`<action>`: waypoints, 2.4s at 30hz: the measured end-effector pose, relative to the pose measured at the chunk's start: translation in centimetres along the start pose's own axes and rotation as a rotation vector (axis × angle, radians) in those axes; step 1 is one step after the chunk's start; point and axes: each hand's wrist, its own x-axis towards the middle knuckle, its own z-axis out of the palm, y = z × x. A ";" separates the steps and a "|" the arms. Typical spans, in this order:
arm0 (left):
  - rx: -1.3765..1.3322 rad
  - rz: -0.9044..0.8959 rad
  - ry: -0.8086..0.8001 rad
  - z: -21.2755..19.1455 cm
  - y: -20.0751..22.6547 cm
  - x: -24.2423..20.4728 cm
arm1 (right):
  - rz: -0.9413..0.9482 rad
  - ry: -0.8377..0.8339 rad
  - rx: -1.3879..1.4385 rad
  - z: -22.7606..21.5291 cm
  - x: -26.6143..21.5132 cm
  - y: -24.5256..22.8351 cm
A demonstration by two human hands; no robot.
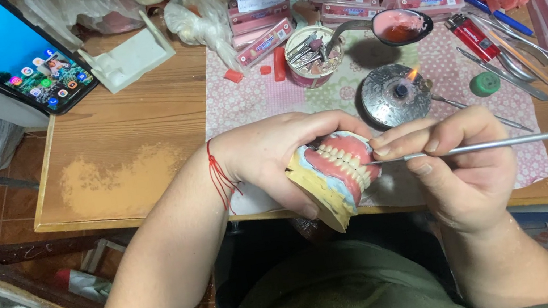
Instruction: The person works on a set of dentures mounted on an articulator, using a spray bottle to apply liquid and a metal tool to adjust the teeth. They then write notes on a small piece of paper with a pencil and use a lighter to heat the paper.
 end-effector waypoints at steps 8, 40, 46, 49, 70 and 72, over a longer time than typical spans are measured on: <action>-0.004 0.014 0.017 0.1 0.0 0.0 | 0.042 0.103 0.108 0.3 -0.1 1.2; 0.262 -0.029 0.158 0.4 -1.0 1.1 | 0.035 -0.010 -0.388 -5.4 4.3 1.2; 0.368 -0.044 0.241 0.9 -0.2 1.3 | 0.037 -0.032 -0.560 -7.2 7.0 0.4; 0.416 -0.065 0.293 1.2 -0.1 0.9 | 0.045 -0.056 -0.635 -7.8 8.3 0.5; 0.622 -0.183 0.491 3.4 0.9 0.4 | 0.007 0.014 -0.553 -8.1 8.0 0.3; 0.665 -0.123 0.620 4.3 1.4 0.5 | 0.079 0.202 -0.272 -6.7 5.8 -0.6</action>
